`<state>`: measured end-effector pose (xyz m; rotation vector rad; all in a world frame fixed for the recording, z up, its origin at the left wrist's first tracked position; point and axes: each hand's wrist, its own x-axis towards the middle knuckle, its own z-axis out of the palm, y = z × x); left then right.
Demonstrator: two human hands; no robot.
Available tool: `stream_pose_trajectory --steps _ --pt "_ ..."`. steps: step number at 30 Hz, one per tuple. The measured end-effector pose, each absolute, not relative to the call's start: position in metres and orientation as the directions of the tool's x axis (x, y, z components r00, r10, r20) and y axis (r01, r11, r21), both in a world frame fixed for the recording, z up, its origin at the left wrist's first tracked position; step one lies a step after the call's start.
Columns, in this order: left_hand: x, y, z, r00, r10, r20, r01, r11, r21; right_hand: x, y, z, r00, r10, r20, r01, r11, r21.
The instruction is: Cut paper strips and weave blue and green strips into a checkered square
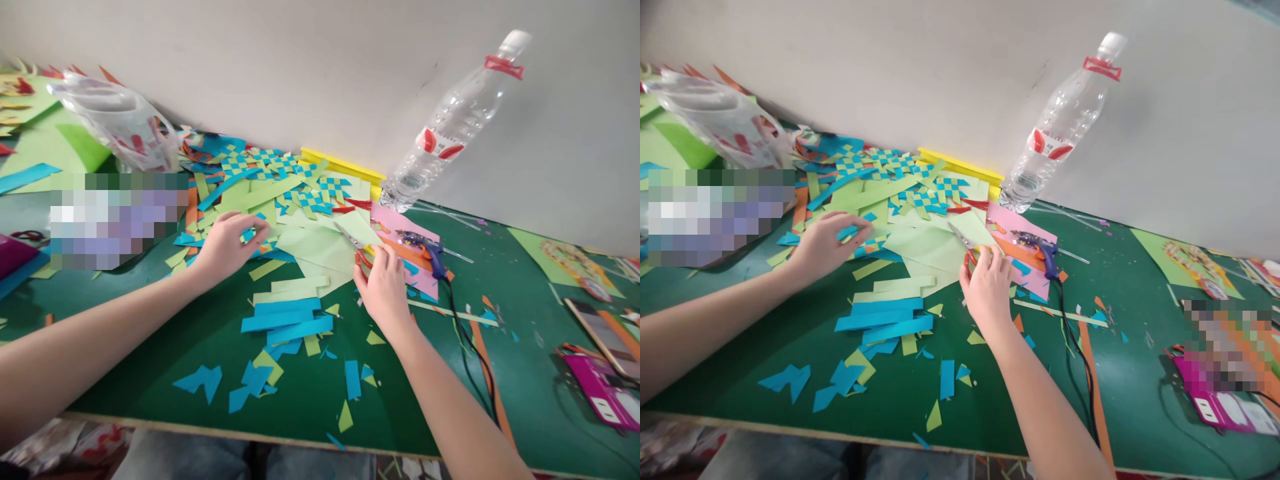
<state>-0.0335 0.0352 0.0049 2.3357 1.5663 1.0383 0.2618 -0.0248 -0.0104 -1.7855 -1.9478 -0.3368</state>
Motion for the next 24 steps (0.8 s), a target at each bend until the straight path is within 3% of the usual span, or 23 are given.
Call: stream_pose_trajectory --steps 5,8,11,13,18,21,24 --pt "-0.033 0.035 0.011 -0.066 0.912 0.405 0.575 -0.296 0.762 0.261 -0.028 -0.006 -0.058 0.862 0.504 0.988 0.123 -0.097" --pt "-0.029 0.031 0.01 -0.121 0.91 0.396 0.423 -0.313 0.85 0.26 -0.029 -0.003 -0.097 0.859 0.503 0.98 0.171 -0.102" --pt "-0.022 0.022 0.01 -0.069 0.883 0.464 0.487 -0.376 0.788 0.258 -0.031 0.001 -0.192 0.831 0.522 0.927 0.328 -0.182" --pt "-0.016 0.013 0.011 0.065 0.877 0.477 0.56 -0.427 0.71 0.255 -0.032 0.003 -0.281 0.803 0.526 0.869 0.445 -0.216" --pt "-0.004 -0.002 0.013 0.362 0.75 0.554 0.555 -0.65 0.519 0.248 -0.037 0.008 -0.465 0.744 0.48 0.757 0.616 -0.22" --pt "-0.002 -0.005 0.012 0.392 0.734 0.555 0.556 -0.669 0.493 0.246 -0.039 0.01 -0.476 0.755 0.451 0.715 0.63 -0.301" --pt "-0.004 -0.004 0.011 0.355 0.783 0.511 0.572 -0.615 0.543 0.247 -0.04 0.012 -0.444 0.798 0.408 0.662 0.599 -0.45"
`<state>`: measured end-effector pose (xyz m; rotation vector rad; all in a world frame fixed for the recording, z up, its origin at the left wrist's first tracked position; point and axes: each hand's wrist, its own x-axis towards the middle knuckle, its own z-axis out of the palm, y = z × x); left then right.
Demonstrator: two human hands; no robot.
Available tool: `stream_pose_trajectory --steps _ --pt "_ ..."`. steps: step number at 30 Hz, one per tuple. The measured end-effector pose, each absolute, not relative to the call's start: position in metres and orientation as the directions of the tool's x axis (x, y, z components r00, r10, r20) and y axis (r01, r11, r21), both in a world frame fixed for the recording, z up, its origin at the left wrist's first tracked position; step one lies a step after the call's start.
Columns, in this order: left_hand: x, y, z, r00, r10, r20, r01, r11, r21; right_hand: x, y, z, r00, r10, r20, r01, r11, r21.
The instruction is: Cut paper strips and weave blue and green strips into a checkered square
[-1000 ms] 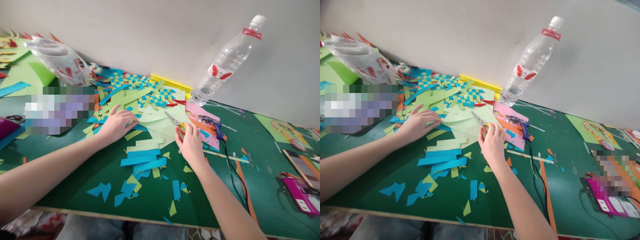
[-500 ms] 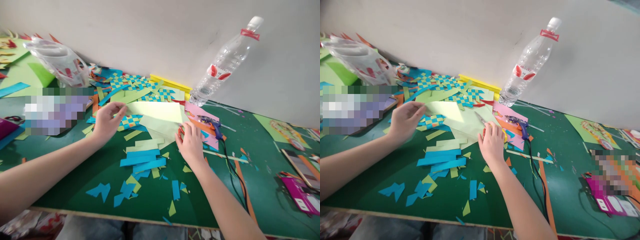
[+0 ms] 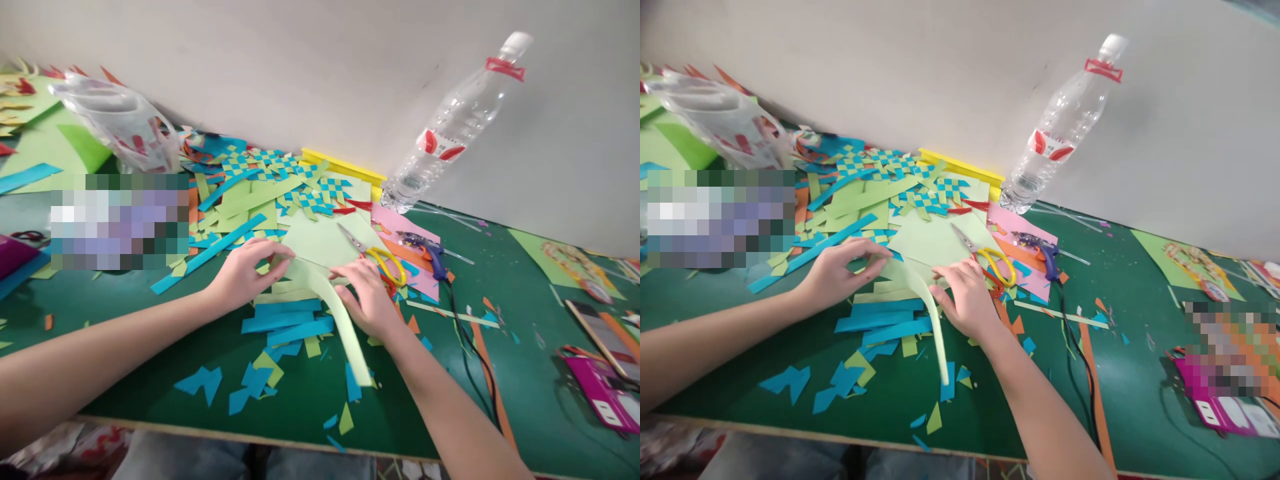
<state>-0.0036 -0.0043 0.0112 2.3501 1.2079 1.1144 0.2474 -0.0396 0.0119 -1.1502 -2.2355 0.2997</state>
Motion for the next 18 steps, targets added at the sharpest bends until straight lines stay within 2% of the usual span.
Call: stream_pose_trajectory --steps 3,6,9,11,14,18 --pt "-0.0047 -0.0021 0.0113 0.275 0.879 0.388 0.577 -0.474 0.665 0.2497 -0.0399 0.0125 -0.389 0.84 0.379 0.599 0.543 -0.589" --pt "-0.0054 0.0005 0.0126 0.225 0.946 0.232 0.501 -0.317 0.805 0.2528 -0.0394 0.0104 -0.288 0.893 0.347 0.485 0.449 -0.751" --pt "-0.007 0.0026 0.0141 0.168 0.973 0.159 0.467 -0.221 0.856 0.2554 -0.0383 0.0065 -0.194 0.95 0.244 0.3 0.294 -0.907" --pt "-0.0085 0.0036 0.0144 0.142 0.98 0.142 0.449 -0.192 0.872 0.2566 -0.0376 0.0042 -0.142 0.971 0.194 0.236 0.223 -0.946" --pt "-0.0099 0.0048 0.0138 0.097 0.984 0.148 0.421 -0.176 0.89 0.2576 -0.0367 0.0029 -0.071 0.986 0.152 0.225 0.164 -0.96" --pt "-0.0092 0.0049 0.0126 0.051 0.99 0.135 0.332 -0.144 0.932 0.2572 -0.0357 0.0074 0.009 0.983 0.185 0.275 0.176 -0.945"
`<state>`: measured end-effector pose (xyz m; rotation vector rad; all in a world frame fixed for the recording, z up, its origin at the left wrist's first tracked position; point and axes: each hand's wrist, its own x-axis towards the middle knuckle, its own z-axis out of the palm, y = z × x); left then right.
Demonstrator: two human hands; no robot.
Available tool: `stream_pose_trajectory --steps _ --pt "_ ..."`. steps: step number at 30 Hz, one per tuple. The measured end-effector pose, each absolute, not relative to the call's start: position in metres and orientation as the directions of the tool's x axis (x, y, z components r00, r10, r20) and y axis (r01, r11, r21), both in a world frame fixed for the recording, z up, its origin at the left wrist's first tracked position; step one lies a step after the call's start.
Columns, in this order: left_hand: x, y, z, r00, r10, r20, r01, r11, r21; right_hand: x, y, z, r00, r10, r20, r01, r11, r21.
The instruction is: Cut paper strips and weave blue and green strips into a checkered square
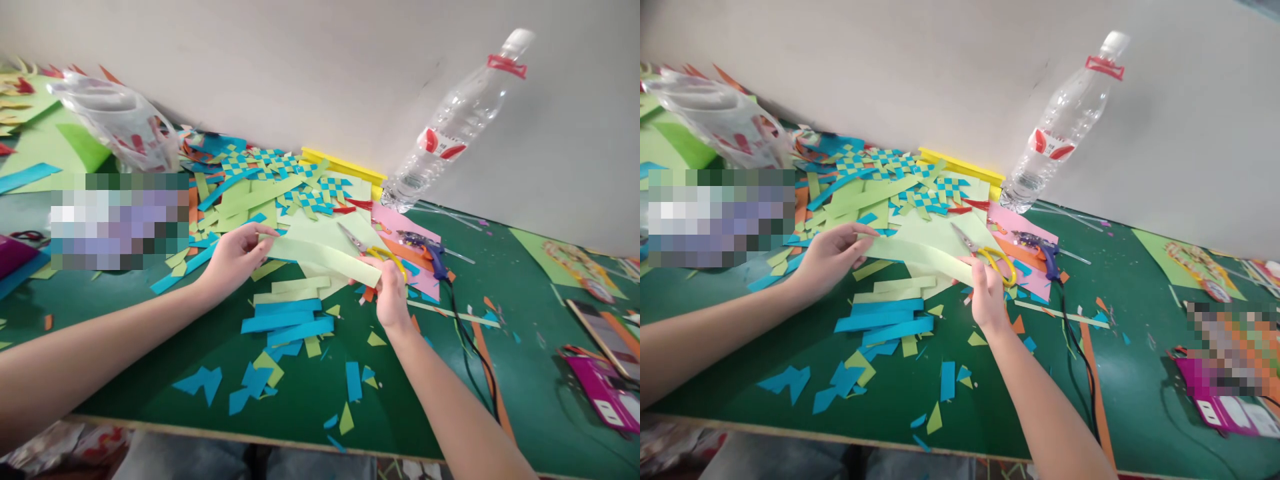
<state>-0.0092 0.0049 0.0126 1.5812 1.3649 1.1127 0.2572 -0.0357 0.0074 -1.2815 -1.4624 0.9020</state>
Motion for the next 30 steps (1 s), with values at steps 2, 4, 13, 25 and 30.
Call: stream_pose_trajectory --steps 2,4,13,25,30 --pt "-0.009 0.005 0.012 0.04 0.991 0.129 0.276 -0.135 0.952 0.256 -0.035 0.011 0.046 0.983 0.178 0.357 0.15 -0.922" --pt "-0.009 0.006 0.01 0.034 0.992 0.124 0.221 -0.128 0.967 0.254 -0.034 0.013 0.113 0.98 0.164 0.41 0.104 -0.906" --pt "-0.009 0.02 0.003 0.006 0.99 0.141 -0.338 -0.13 0.932 0.255 -0.029 0.002 0.158 0.986 0.048 0.323 -0.006 -0.947" --pt "-0.006 0.007 0.004 0.356 0.893 0.275 -0.353 -0.144 0.925 0.248 -0.027 -0.001 0.136 0.98 -0.147 -0.043 -0.143 -0.989" --pt "-0.009 0.002 0.001 0.499 0.843 0.202 0.02 -0.244 0.97 0.245 -0.035 0.008 0.01 0.996 -0.091 0.061 -0.091 -0.994"
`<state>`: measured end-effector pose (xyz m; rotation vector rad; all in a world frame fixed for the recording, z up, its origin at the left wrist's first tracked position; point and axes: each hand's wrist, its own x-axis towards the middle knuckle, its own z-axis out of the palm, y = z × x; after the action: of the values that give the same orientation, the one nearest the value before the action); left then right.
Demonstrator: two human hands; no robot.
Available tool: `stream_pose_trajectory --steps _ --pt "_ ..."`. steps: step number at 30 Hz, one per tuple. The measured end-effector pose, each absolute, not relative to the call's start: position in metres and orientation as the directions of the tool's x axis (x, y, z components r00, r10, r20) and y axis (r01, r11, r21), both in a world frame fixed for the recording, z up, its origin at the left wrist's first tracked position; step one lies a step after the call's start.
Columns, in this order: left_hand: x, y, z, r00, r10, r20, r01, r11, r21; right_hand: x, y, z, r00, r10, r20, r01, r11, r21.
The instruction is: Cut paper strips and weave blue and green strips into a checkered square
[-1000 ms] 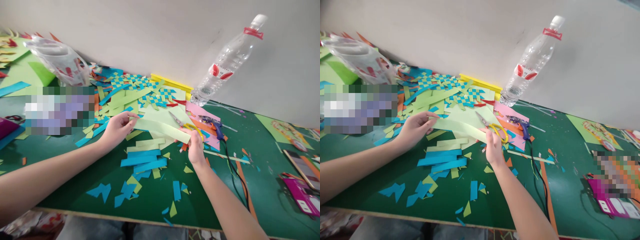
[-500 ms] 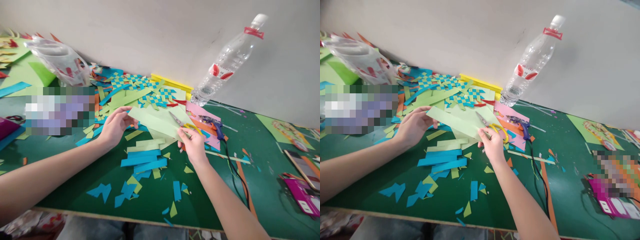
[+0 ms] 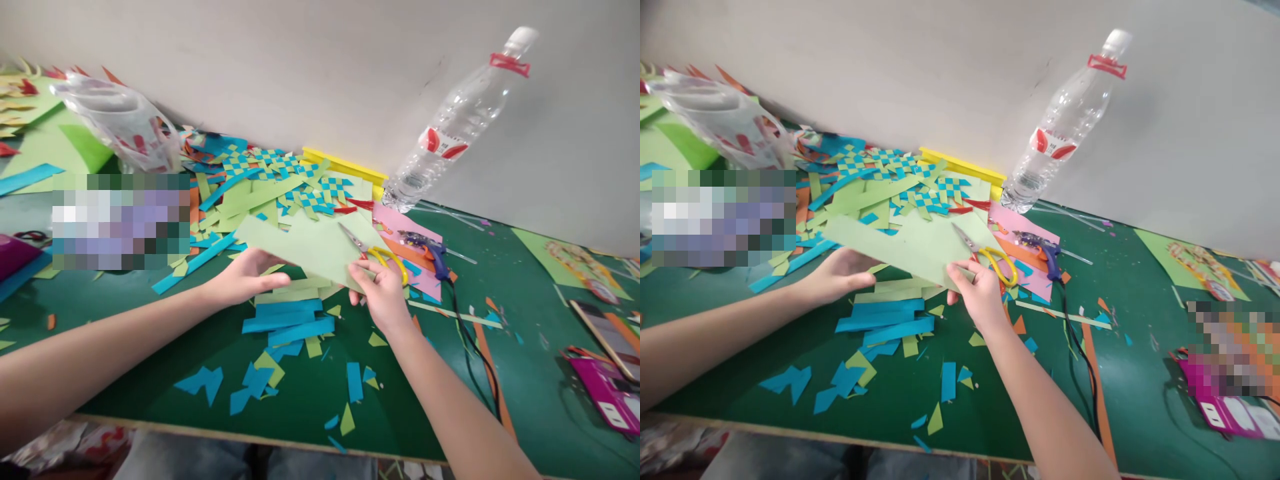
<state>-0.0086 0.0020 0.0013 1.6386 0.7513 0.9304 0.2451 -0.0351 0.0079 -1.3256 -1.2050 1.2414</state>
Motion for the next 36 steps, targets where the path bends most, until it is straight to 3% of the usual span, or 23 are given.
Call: stream_pose_trajectory --steps 2,4,14,24,36 --pt "-0.008 0.0 0.002 0.522 0.837 0.163 0.17 -0.29 0.942 0.244 -0.039 0.011 -0.049 0.996 -0.078 0.164 -0.069 -0.984" --pt "-0.007 -0.002 0.004 0.562 0.811 0.165 0.212 -0.334 0.918 0.243 -0.041 0.013 -0.098 0.992 -0.079 0.23 -0.055 -0.972" --pt "-0.007 -0.003 0.004 0.614 0.754 0.233 0.168 -0.413 0.895 0.241 -0.045 0.011 -0.228 0.971 -0.077 0.289 -0.008 -0.957" --pt "-0.008 -0.001 0.004 0.467 0.858 0.213 0.241 -0.355 0.903 0.239 -0.046 0.012 -0.316 0.934 0.164 0.435 0.296 -0.85" --pt "-0.008 0.0 0.003 0.389 0.907 0.16 0.254 -0.273 0.928 0.241 -0.047 0.006 -0.281 0.926 0.254 0.534 0.37 -0.76"
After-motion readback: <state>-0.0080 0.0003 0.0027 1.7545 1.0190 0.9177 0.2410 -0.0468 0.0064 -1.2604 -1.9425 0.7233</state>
